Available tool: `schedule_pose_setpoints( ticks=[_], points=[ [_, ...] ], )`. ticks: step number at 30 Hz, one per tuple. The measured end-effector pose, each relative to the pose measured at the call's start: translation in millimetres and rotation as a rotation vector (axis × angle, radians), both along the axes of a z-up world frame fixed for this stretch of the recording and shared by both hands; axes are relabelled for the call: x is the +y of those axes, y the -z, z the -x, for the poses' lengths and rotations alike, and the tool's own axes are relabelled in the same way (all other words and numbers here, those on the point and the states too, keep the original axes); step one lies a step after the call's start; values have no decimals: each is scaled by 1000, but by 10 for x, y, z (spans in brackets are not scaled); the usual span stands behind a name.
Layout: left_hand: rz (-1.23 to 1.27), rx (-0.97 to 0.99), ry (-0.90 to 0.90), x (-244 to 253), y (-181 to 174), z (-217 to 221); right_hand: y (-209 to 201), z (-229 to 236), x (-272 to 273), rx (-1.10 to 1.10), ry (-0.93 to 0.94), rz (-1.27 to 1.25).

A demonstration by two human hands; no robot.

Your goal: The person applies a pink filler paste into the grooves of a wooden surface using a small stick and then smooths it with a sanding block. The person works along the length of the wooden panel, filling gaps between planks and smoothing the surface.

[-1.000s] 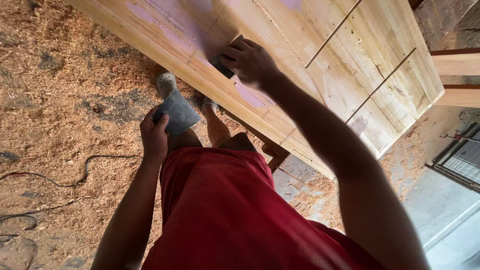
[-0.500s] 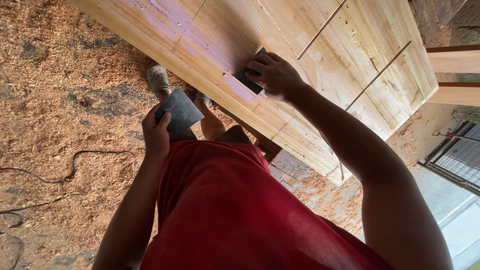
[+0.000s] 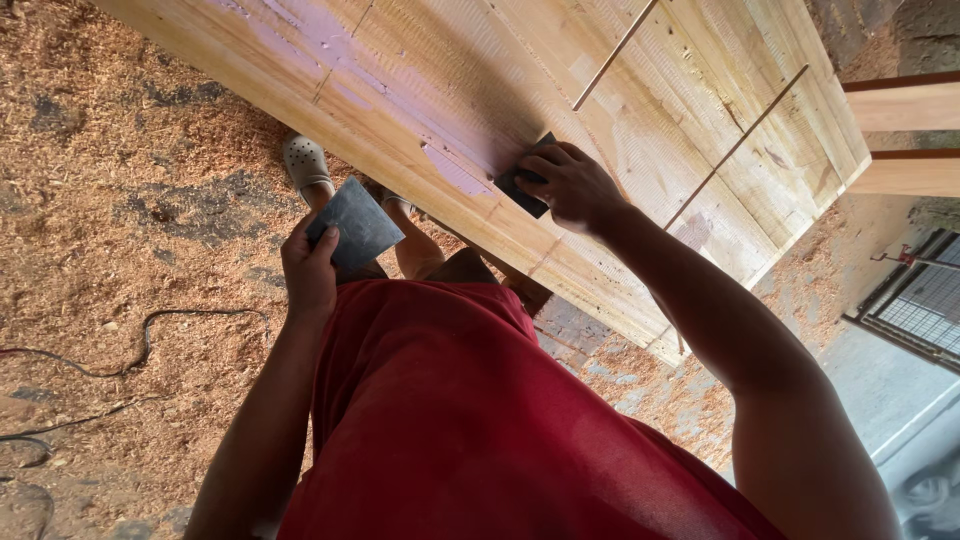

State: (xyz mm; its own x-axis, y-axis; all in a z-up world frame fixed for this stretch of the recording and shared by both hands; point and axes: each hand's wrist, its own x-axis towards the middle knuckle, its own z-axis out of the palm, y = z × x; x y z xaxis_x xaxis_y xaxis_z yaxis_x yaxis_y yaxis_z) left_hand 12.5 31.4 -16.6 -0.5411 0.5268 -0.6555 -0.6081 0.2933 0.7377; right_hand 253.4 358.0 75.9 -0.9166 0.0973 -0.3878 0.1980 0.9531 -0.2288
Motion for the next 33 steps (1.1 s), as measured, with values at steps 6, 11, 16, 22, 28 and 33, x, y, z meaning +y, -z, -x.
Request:
schedule_pose_setpoints(
  ticks=[6, 11, 16, 22, 28, 33],
  points=[
    [-53, 34, 37, 68, 40, -87, -41, -309, -32, -45, 56, 40],
    [-216, -244, -45, 245, 35, -192, -256, -419, -26, -188, 263, 139],
    [-275, 916, 535, 616, -279, -331, -620, -356, -568, 394, 940, 513],
    [-642, -584, 52, 1328, -844, -598, -1127, -54, -1186, 912, 1048, 591],
    [-569, -639, 104, 1524, -1372, -585, -1369, 86, -1261, 943, 754, 379],
    [-537, -656, 147, 1530, -1540, -486, -1325, -10, -1305, 806, 778, 318]
  ],
)
